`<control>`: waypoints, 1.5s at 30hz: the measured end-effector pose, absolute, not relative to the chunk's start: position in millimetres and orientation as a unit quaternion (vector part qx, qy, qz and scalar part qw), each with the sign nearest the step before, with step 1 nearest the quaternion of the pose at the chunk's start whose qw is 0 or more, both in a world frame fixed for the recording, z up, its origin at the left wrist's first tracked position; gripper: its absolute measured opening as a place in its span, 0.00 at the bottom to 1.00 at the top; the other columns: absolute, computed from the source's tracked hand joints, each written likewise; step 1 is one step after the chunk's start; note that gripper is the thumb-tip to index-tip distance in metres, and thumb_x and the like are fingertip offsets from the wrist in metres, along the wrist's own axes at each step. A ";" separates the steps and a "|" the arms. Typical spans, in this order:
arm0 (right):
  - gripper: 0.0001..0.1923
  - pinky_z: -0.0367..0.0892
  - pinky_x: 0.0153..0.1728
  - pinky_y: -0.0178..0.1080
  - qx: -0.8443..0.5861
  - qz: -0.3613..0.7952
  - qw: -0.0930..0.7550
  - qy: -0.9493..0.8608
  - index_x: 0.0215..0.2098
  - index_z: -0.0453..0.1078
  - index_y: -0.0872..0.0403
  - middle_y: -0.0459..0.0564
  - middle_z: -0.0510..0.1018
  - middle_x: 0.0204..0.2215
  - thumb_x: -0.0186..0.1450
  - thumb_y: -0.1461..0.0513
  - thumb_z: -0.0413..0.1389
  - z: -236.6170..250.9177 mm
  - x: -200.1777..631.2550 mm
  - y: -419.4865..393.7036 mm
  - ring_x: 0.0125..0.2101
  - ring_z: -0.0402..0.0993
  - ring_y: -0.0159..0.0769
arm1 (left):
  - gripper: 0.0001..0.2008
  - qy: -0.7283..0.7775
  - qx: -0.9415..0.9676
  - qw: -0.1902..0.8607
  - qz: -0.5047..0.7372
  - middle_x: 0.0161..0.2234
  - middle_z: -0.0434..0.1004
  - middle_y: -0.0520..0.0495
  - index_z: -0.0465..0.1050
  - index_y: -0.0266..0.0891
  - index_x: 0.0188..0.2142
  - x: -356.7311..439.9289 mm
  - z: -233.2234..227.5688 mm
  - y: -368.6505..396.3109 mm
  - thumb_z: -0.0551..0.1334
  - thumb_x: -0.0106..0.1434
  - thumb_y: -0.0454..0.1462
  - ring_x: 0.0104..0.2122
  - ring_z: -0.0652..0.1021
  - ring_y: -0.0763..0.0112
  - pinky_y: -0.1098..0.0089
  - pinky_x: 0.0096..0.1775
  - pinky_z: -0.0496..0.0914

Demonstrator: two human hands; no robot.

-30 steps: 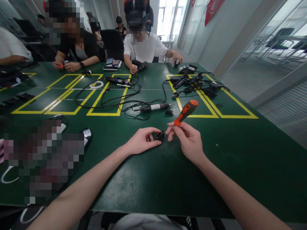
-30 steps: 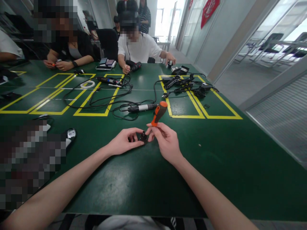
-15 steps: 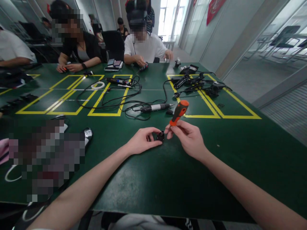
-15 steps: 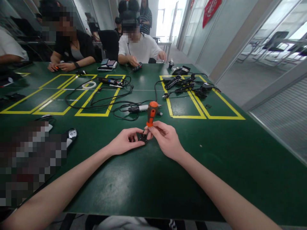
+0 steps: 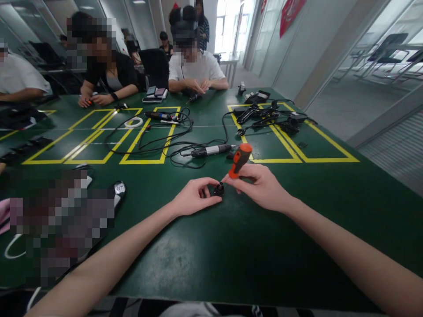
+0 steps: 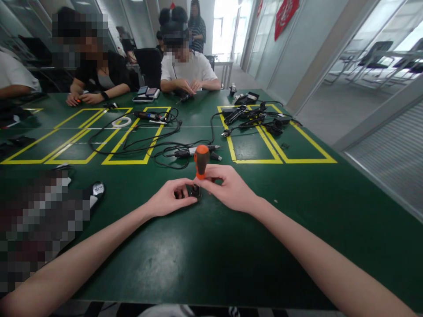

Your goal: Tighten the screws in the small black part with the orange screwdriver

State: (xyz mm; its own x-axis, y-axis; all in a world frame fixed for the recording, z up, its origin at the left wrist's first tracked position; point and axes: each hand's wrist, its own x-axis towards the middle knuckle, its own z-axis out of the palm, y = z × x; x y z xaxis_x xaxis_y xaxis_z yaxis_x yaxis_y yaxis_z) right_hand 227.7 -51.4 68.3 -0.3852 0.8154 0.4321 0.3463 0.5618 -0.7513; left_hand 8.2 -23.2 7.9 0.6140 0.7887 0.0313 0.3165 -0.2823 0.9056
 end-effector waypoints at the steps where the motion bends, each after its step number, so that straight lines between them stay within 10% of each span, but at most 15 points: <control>1: 0.16 0.67 0.28 0.35 -0.369 0.294 0.385 -0.793 0.30 0.77 0.54 0.46 0.77 0.24 0.73 0.56 0.56 71.7 229.0 -50.7 0.24 0.70 0.31 | 0.22 0.363 0.760 0.478 0.250 0.26 0.72 0.55 0.78 0.34 0.51 8.2 7.7 -23.2 0.69 0.60 0.44 0.23 0.69 0.77 0.76 0.27 0.64; 24: 0.15 0.57 0.23 0.37 -0.467 -0.025 0.315 -0.826 0.32 0.74 0.57 0.49 0.75 0.22 0.74 0.60 0.52 48.1 224.6 -65.0 0.20 0.67 0.34 | 0.18 0.364 0.762 0.470 0.256 0.28 0.75 0.54 0.78 0.37 0.49 9.7 6.0 -26.2 0.69 0.62 0.43 0.24 0.71 0.77 0.75 0.29 0.65; 45: 0.17 0.77 0.22 0.39 -0.433 0.429 0.578 -0.543 0.34 0.79 0.54 0.49 0.82 0.25 0.62 0.49 0.69 30.4 203.9 -76.1 0.20 0.77 0.34 | 0.19 0.364 0.763 0.471 0.252 0.31 0.77 0.51 0.78 0.36 0.51 9.3 8.0 -25.7 0.68 0.62 0.43 0.26 0.72 0.76 0.75 0.30 0.66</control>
State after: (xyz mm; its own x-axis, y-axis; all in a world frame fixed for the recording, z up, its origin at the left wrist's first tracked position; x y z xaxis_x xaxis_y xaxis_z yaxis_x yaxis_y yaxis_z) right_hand 203.9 -76.1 30.4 0.0428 0.9657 0.2561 -0.0244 0.2572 -0.9660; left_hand 9.3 -25.7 8.0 0.6085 0.7924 0.0417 0.3180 -0.2917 0.9021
